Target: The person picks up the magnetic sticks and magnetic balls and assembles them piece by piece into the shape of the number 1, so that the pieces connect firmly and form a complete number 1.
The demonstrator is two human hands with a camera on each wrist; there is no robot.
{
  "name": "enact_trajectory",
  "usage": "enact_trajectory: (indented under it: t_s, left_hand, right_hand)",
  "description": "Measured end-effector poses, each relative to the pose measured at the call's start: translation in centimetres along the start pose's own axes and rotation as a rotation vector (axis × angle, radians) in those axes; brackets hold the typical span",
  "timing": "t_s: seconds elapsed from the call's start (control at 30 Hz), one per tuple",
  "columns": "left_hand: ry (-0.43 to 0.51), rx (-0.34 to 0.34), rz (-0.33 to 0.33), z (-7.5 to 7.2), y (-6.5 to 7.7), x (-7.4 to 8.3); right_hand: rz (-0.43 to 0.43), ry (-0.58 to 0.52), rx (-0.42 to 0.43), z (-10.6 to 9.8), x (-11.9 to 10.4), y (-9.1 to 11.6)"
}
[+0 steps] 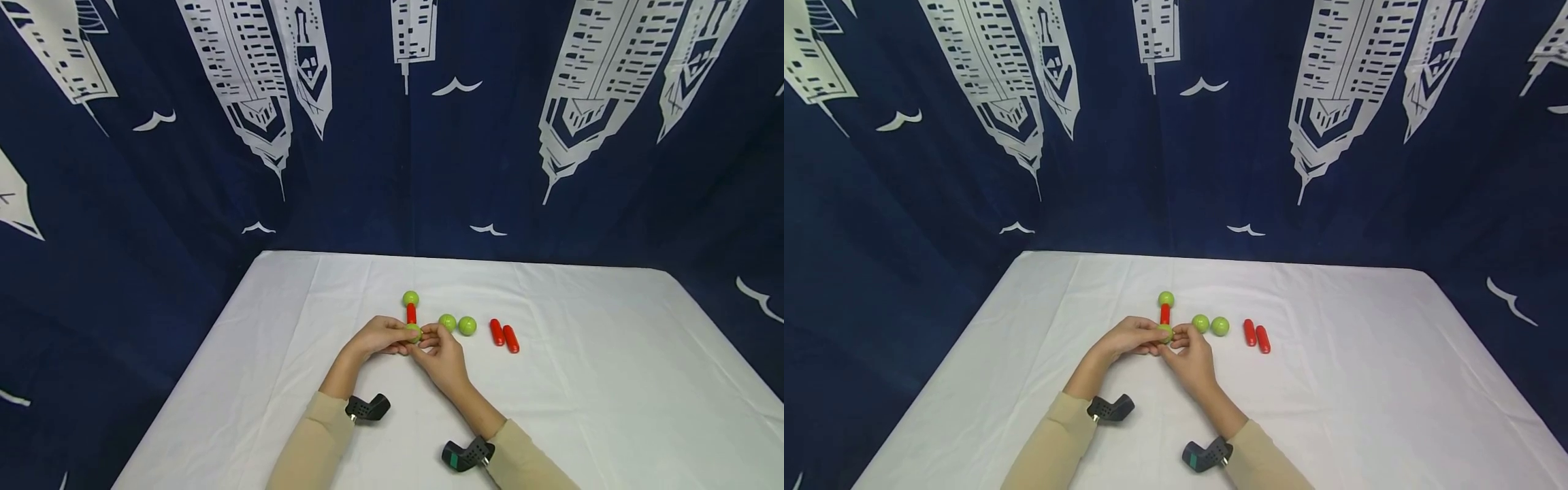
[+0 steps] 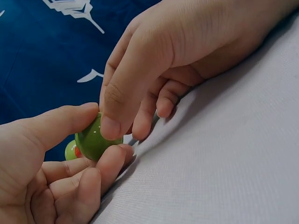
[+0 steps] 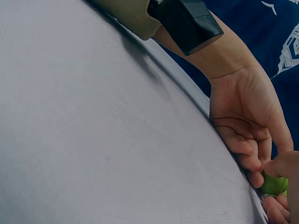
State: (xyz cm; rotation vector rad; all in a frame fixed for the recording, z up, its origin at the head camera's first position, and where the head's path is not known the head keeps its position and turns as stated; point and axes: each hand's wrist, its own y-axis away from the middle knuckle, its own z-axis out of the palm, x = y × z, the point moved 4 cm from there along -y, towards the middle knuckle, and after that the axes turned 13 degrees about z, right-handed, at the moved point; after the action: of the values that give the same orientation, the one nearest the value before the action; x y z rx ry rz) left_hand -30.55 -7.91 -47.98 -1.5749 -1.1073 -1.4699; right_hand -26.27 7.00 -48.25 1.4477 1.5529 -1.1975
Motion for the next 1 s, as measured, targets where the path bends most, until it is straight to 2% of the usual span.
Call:
enact_trajectory:
  t_s: [0.23,0.43,0.53,0.63,0.73,0.9,1.0]
  left_hand:
    - [0.003,-0.026,0.024,0.1,-0.4,-0.1]
    - [-0.008,-0.032,0.022,0.2,-0.4,-0.2]
    - [-0.003,-0.029,0.019,0.3,-0.4,-0.3]
    - [-0.002,-0.027,0.017,0.4,-0.3,-0.3]
    - [-0.023,-0.022,0.015,0.3,-0.2,-0.3]
    - [-0.056,-0.009,0.008,0.0,-0.2,-0.2]
    - [-0.058,-0.011,0.003,0.0,-0.2,-0.2]
  right_hand:
    - [0.004,0.014,0.014,-0.3,0.0,-0.3]
    - [0.068,0.038,0.004,-0.4,0.1,-0.2]
    - [0.114,0.04,-0.029,-0.4,-0.1,-0.3]
    - [0.165,0.049,-0.097,-0.7,-0.4,-0.3]
    - [0.212,0.091,-0.2,-1.2,-1.0,-0.6]
    - [0.237,0.194,-0.398,-2.3,-2.2,-1.4]
    - [0.254,0.215,-0.459,-3.2,-2.7,-1.6]
